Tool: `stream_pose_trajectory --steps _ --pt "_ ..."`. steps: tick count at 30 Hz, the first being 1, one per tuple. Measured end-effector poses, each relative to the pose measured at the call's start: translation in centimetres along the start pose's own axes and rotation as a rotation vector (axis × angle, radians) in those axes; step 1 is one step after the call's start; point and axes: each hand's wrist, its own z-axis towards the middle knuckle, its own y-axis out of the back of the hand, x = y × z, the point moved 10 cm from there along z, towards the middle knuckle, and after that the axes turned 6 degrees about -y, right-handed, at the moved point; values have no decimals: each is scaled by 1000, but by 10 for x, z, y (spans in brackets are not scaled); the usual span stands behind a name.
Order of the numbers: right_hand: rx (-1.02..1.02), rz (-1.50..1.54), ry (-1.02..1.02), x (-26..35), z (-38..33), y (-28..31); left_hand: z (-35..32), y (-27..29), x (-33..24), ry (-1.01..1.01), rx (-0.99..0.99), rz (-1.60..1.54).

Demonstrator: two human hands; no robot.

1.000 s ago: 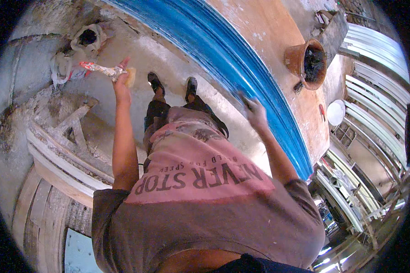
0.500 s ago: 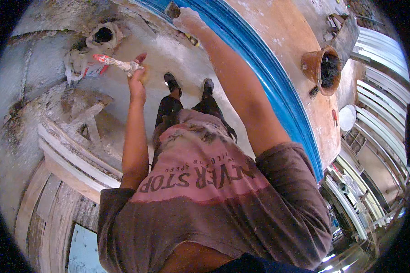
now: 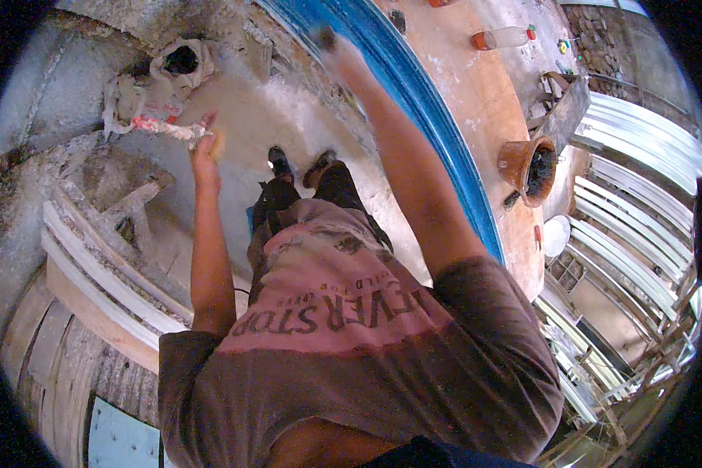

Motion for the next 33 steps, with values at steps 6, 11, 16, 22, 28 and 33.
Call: stream_pose_trajectory --steps 6,11,16,22,28,33 --pt "3 -298 225 19 17 -10 9 -12 -17 -32 -3 -11" --pt "210 -690 13 -93 -203 38 8 30 23 32 -70 48" --pt "265 -672 21 -66 -168 34 33 38 30 -11 -136 -24" --pt "21 -401 395 150 90 -20 95 -33 -31 23 -68 85" --pt "-70 -343 547 151 128 -37 135 -64 -78 -52 44 35" --pt "123 -585 493 153 46 -1 168 -28 -64 -6 12 32"
